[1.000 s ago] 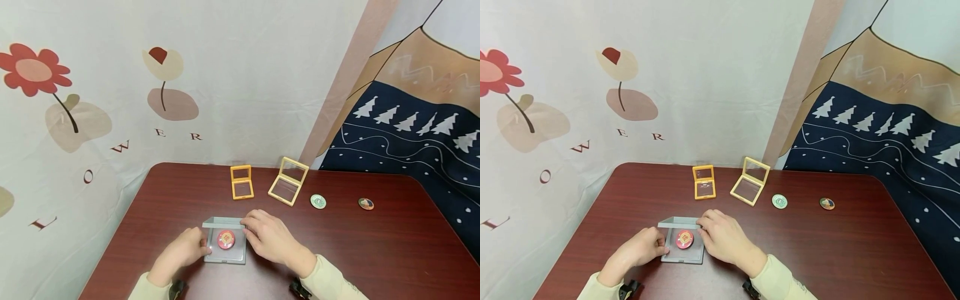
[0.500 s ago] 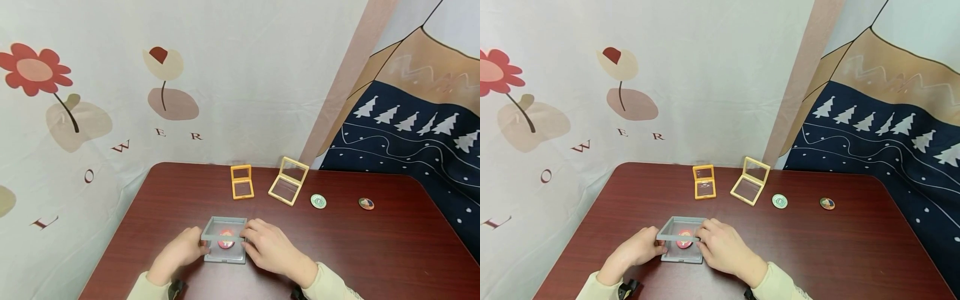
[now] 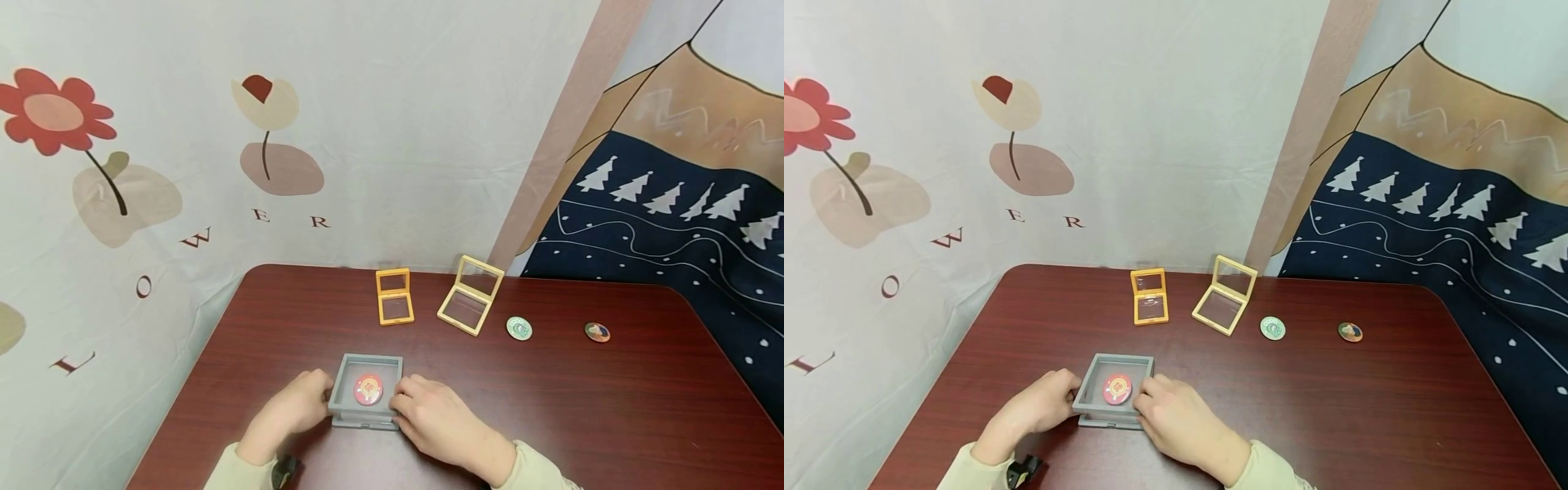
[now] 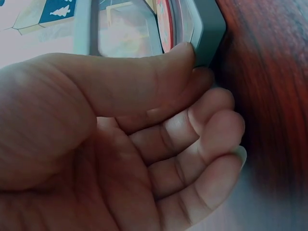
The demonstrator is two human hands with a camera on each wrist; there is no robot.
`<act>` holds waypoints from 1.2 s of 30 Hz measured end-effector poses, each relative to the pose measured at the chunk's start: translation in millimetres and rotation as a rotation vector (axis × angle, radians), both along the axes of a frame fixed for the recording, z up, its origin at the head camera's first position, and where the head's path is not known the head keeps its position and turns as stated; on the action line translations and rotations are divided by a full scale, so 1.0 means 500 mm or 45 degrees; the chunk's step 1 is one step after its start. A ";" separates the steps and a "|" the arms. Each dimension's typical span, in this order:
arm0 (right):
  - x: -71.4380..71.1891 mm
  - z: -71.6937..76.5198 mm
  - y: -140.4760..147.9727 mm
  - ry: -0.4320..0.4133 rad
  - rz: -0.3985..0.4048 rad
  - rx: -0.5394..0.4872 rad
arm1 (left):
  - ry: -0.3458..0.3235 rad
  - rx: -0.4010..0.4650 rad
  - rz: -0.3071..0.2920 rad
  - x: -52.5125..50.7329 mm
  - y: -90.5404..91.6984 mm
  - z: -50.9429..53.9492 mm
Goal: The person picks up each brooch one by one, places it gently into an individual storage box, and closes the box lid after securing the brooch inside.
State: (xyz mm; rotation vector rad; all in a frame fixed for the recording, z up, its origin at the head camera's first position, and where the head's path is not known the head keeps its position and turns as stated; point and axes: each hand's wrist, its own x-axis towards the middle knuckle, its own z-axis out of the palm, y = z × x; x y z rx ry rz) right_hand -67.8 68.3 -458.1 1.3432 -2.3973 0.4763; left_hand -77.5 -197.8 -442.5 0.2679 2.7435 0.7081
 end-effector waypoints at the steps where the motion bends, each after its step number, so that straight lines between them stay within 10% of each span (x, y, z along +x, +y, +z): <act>1: 0.001 -0.003 -0.001 0.004 0.002 0.008 | 0.010 -0.005 -0.006 0.001 0.000 0.002; 5: 0.008 -0.012 -0.005 0.031 0.005 0.046 | 0.059 0.020 -0.049 0.001 -0.008 -0.005; 13: 0.015 -0.011 -0.010 0.012 -0.001 0.133 | 0.117 0.031 -0.171 -0.040 -0.063 -0.140; 21: 0.015 -0.008 -0.012 0.012 0.006 0.162 | 0.038 0.055 -0.109 -0.006 -0.029 -0.040; 36: 0.014 -0.018 -0.014 -0.016 0.024 0.172 | -0.020 0.026 0.019 0.032 0.004 0.020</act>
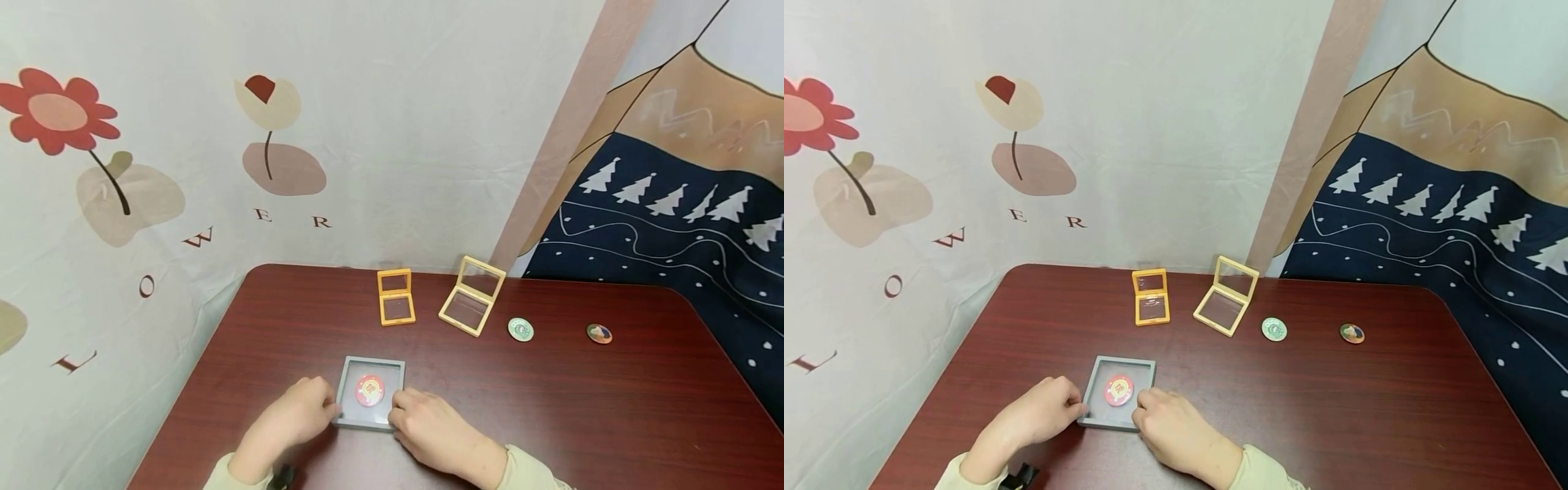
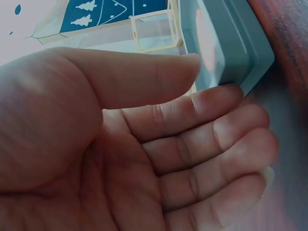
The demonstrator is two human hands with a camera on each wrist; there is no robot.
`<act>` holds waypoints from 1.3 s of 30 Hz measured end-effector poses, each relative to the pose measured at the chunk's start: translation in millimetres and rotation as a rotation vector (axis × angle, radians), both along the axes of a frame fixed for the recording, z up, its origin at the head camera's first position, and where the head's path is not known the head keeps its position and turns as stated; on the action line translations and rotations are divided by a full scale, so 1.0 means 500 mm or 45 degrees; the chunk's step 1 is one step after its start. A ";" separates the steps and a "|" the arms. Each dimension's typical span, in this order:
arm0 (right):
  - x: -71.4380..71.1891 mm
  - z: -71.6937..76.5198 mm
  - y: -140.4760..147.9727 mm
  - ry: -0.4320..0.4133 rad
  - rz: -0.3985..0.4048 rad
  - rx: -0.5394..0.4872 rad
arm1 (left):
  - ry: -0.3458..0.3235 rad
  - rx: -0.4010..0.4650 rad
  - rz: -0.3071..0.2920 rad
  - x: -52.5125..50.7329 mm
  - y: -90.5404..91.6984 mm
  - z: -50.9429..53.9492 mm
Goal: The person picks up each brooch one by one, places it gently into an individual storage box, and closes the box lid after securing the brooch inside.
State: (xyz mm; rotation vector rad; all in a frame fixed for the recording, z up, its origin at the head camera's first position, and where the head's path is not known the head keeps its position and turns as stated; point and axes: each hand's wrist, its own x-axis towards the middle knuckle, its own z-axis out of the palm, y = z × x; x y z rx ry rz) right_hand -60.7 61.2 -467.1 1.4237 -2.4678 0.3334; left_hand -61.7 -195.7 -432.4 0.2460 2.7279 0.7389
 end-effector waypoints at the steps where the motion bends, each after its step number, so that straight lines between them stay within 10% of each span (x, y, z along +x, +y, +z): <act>1: 0.000 -0.001 0.000 -0.010 0.001 -0.001 | -0.002 -0.018 0.000 0.001 0.001 0.001; 31: -0.013 0.024 0.025 -0.076 -0.034 -0.091 | -0.034 -0.052 -0.027 -0.002 0.002 0.002; 39: -0.050 0.058 0.097 -0.037 -0.065 -0.310 | -0.007 -0.043 -0.117 -0.021 -0.026 -0.065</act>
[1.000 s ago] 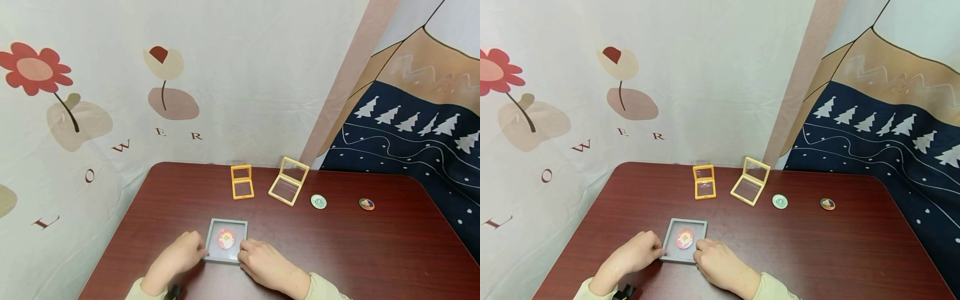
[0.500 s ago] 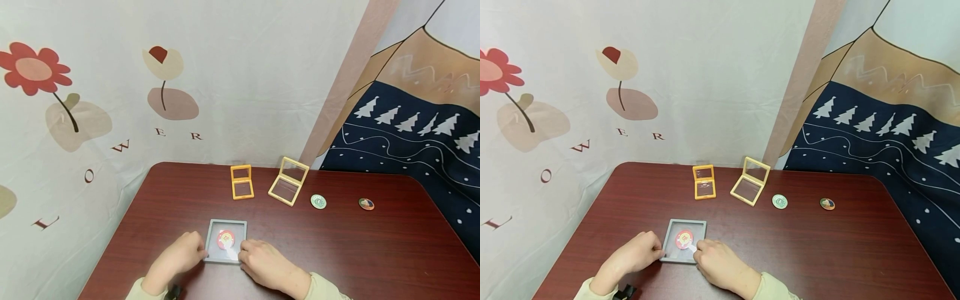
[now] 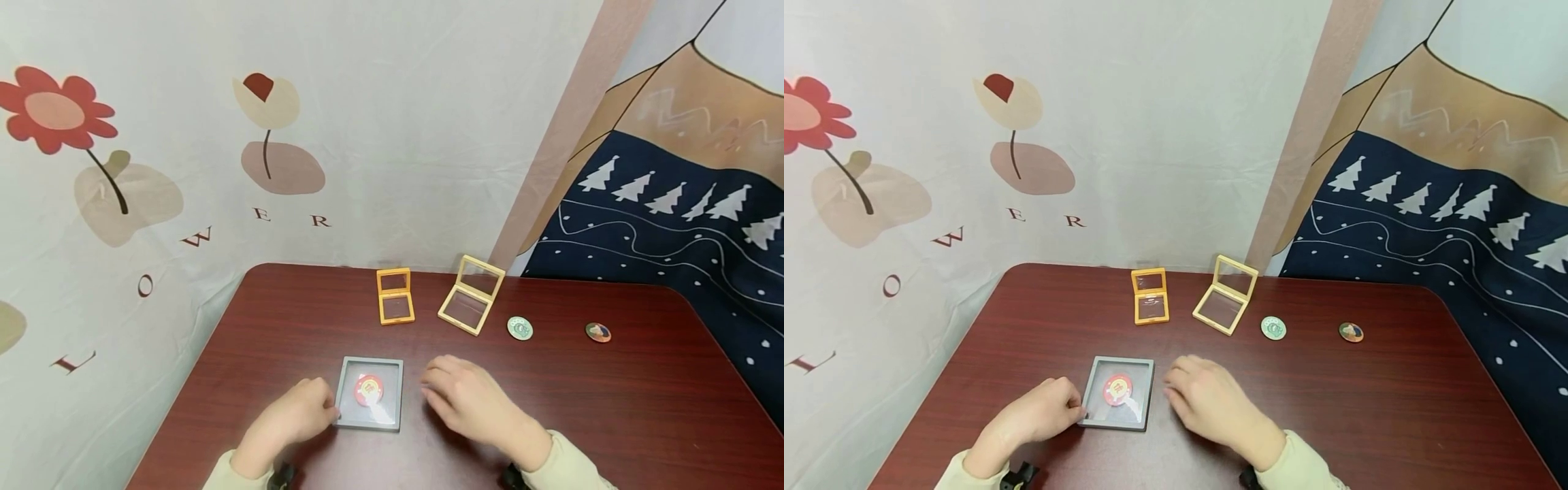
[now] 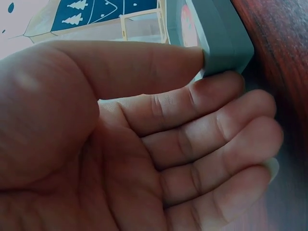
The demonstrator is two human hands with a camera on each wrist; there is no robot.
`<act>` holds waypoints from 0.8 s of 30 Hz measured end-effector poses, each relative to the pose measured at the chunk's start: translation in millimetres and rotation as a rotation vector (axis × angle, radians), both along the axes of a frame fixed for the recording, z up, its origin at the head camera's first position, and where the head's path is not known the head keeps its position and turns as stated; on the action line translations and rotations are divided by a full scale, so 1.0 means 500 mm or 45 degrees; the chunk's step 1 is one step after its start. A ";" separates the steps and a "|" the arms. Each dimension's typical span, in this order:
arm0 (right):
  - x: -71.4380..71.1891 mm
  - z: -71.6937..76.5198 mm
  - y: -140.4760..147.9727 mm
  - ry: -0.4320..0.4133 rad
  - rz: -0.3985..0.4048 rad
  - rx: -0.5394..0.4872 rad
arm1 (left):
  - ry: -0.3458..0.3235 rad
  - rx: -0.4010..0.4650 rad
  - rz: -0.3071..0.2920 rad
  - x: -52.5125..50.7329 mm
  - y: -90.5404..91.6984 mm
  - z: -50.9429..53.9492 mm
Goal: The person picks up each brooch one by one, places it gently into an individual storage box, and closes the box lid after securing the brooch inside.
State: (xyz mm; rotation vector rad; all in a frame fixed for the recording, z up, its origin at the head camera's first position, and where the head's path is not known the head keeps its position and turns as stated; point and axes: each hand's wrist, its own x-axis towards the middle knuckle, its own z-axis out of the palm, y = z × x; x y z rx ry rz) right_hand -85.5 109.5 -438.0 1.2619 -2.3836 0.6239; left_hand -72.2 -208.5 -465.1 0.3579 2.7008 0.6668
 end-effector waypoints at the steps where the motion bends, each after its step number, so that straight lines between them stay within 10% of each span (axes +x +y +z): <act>1: -0.003 0.005 0.009 0.000 -0.020 -0.017 | -0.016 0.003 0.017 -0.001 0.000 0.001; 9: -0.010 0.010 0.088 0.001 -0.216 -0.098 | -0.032 0.005 -0.023 -0.020 -0.020 -0.050; 24: -0.019 -0.035 0.246 0.017 -0.487 -0.082 | -0.006 -0.015 -0.026 -0.017 -0.011 -0.029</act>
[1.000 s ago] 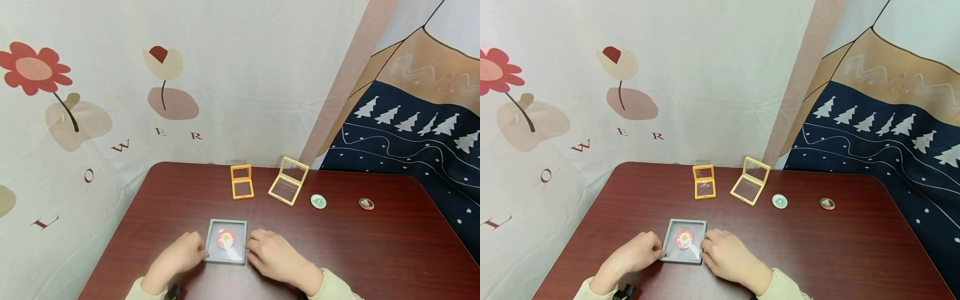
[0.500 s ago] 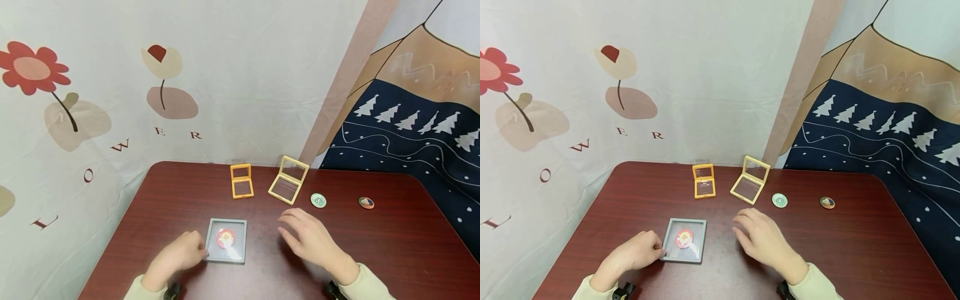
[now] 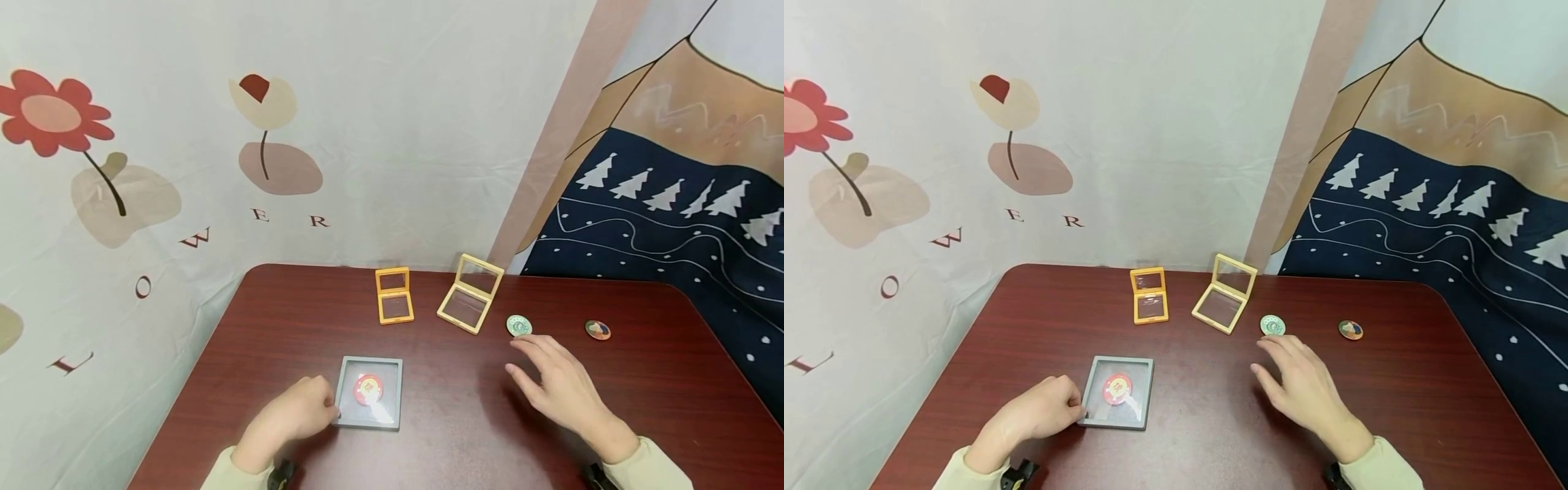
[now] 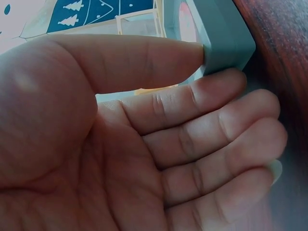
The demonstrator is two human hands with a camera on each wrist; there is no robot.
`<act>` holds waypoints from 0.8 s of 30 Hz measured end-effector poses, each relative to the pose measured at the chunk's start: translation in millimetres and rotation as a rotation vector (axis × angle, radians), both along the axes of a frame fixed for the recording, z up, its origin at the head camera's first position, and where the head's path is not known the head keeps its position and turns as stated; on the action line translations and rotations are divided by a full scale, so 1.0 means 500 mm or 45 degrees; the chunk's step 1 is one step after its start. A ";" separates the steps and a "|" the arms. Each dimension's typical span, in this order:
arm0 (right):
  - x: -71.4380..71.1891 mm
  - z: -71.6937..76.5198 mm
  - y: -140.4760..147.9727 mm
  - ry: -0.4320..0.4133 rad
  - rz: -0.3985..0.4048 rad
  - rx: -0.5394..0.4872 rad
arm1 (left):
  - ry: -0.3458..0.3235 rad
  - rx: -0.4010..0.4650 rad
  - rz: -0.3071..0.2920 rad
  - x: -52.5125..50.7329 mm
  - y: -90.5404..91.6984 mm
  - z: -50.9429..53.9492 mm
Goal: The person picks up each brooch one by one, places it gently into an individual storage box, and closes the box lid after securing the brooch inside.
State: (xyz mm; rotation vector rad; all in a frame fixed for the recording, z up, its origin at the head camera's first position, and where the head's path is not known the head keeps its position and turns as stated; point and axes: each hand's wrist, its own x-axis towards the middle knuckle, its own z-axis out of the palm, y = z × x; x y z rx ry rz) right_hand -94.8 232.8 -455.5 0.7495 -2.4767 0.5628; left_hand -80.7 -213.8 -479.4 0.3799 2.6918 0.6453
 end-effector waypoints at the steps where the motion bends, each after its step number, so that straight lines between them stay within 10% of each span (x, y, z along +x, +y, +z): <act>1: 0.000 -0.001 0.008 -0.009 -0.023 0.008 | 0.007 -0.001 0.002 0.002 0.002 0.005; 10: -0.001 -0.004 0.073 -0.051 -0.134 0.023 | -0.024 -0.032 0.110 0.024 0.034 0.094; 24: -0.010 -0.008 0.139 -0.104 -0.270 -0.008 | 0.187 0.000 0.297 -0.022 0.047 0.120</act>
